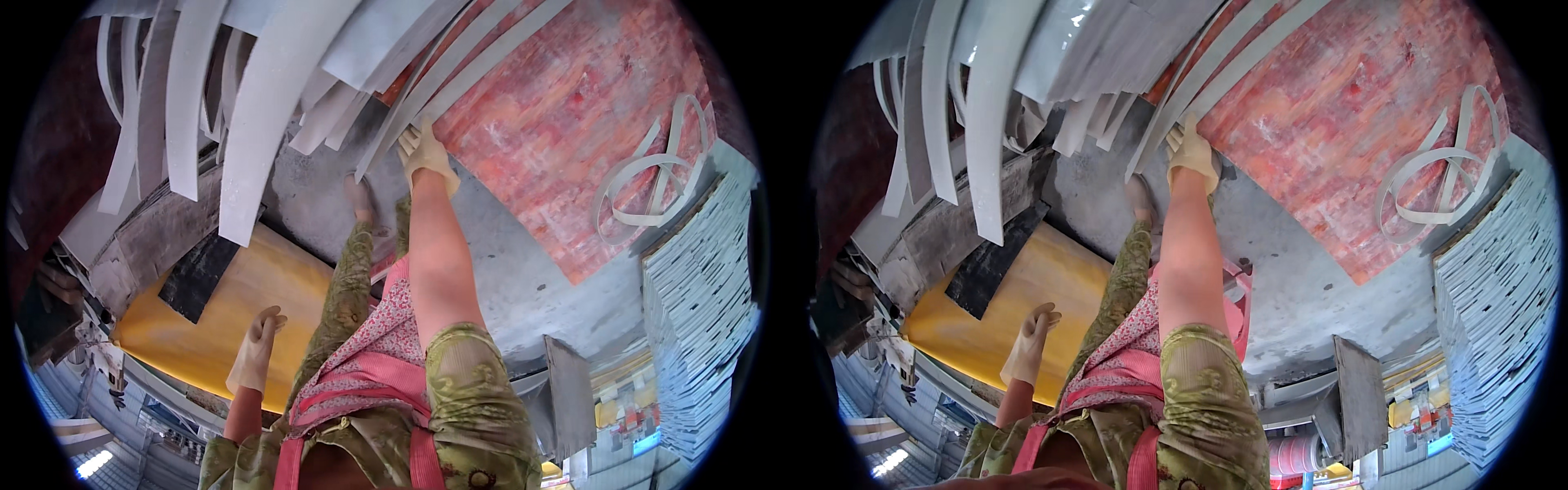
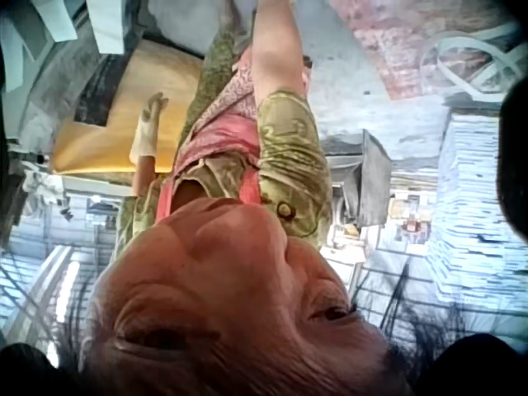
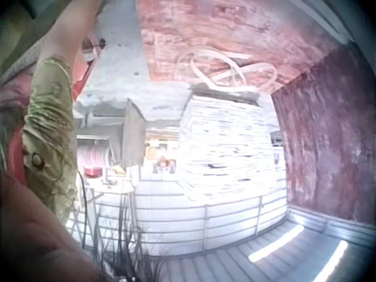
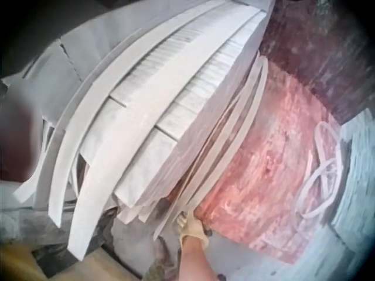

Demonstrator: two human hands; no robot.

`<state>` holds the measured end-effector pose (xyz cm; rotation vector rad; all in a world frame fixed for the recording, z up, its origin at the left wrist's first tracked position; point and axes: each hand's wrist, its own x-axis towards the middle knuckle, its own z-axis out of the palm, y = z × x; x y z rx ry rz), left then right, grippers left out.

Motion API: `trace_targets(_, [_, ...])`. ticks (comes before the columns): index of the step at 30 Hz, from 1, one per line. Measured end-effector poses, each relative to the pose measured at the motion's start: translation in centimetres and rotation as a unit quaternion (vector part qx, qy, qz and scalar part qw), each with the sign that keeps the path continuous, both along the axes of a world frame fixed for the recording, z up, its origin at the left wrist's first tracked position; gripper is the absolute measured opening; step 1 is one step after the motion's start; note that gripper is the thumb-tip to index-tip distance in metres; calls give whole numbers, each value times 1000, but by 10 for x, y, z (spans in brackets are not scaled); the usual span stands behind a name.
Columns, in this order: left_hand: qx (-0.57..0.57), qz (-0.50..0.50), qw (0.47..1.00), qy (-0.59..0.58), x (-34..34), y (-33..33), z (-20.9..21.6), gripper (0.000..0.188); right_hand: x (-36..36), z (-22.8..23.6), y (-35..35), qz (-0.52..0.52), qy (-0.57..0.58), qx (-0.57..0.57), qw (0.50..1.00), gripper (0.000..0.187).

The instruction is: The person picks up thin white plastic strips from a pile, wipes them with a cloth, and stacks them on a nearby surface. The person handles the strips one at a time, occasionally adjusting the stack.

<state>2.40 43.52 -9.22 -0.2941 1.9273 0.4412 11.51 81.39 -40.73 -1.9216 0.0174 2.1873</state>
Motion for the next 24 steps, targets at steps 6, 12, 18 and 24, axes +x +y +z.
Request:
trace_targets(6, [-42,-1,999,-2,10,23,11,42,-16,44,-21,-43,-67,116,990,54])
trace_targets(12, [18,-22,1000,-8,3,15,2,43,7,130,0,136,-152,254,946,48])
trace_targets(18, [78,-45,995,32,-12,41,30,43,3,238,45,78,-186,407,891,51])
trace_targets(24, [263,-1,961,87,-37,58,52,42,54,391,131,-33,-177,554,813,47])
